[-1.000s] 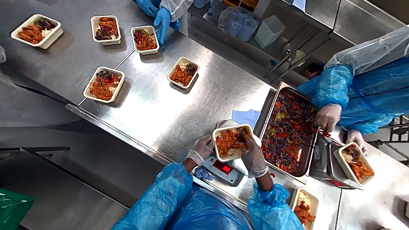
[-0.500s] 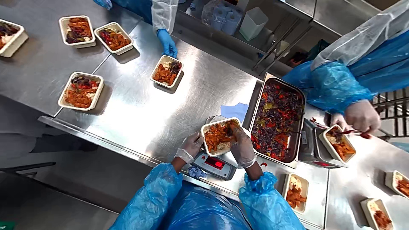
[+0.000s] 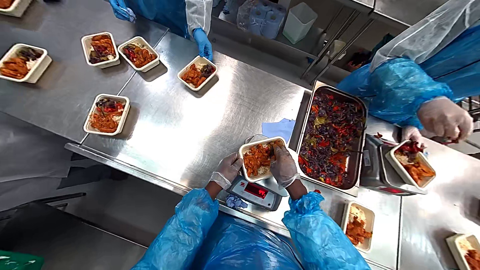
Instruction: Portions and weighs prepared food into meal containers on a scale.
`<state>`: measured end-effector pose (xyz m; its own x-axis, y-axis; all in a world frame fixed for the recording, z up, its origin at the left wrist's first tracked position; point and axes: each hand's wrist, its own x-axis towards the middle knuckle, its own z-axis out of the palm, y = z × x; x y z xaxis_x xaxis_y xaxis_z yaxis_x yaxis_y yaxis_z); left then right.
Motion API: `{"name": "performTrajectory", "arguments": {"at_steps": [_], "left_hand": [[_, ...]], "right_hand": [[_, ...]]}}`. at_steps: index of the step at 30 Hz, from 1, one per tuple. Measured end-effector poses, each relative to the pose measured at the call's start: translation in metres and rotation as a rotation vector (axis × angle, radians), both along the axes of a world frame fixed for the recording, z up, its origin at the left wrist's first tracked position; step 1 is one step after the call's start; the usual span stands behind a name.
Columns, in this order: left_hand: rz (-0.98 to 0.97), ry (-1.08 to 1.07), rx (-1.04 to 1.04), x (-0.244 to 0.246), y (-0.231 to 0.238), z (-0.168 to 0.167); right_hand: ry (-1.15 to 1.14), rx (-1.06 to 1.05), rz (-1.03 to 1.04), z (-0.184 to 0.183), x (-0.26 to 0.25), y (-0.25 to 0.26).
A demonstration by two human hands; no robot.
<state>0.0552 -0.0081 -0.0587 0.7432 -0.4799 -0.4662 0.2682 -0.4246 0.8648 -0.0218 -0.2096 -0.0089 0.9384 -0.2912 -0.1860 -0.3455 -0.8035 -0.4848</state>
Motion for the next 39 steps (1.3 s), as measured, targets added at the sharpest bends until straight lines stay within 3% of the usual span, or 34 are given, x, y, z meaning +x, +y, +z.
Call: {"name": "performTrajectory", "arguments": {"at_steps": [7, 14, 17, 20, 22, 25, 29, 33, 39], "left_hand": [[0.037, -0.023, 0.019, 0.005, -0.009, -0.018], [0.031, 0.006, 0.05, 0.008, -0.003, -0.002], [0.105, -0.017, 0.045, 0.01, 0.019, 0.0], [0.152, -0.06, 0.085, 0.011, 0.041, -0.001], [0.159, -0.07, 0.116, 0.011, 0.048, 0.004], [0.172, -0.079, 0.138, 0.006, 0.054, 0.021], [0.185, -0.07, 0.127, 0.005, 0.054, 0.024], [0.216, -0.049, 0.1, 0.017, 0.051, -0.008], [0.203, -0.047, 0.108, 0.022, 0.044, -0.013]], "right_hand": [[-0.009, -0.035, -0.001, 0.006, -0.001, -0.001], [-0.202, 0.263, -0.079, 0.02, -0.039, -0.051], [-0.204, 0.142, -0.254, -0.019, -0.055, -0.116], [0.058, -0.068, -0.355, -0.085, -0.049, -0.175], [0.227, -0.152, -0.338, -0.117, -0.041, -0.189], [0.16, -0.185, -0.284, -0.139, -0.047, -0.191], [0.185, -0.178, -0.27, -0.142, -0.05, -0.199], [0.141, -0.167, -0.191, -0.138, -0.053, -0.199], [-0.025, -0.141, -0.363, -0.085, -0.066, -0.218]]}}
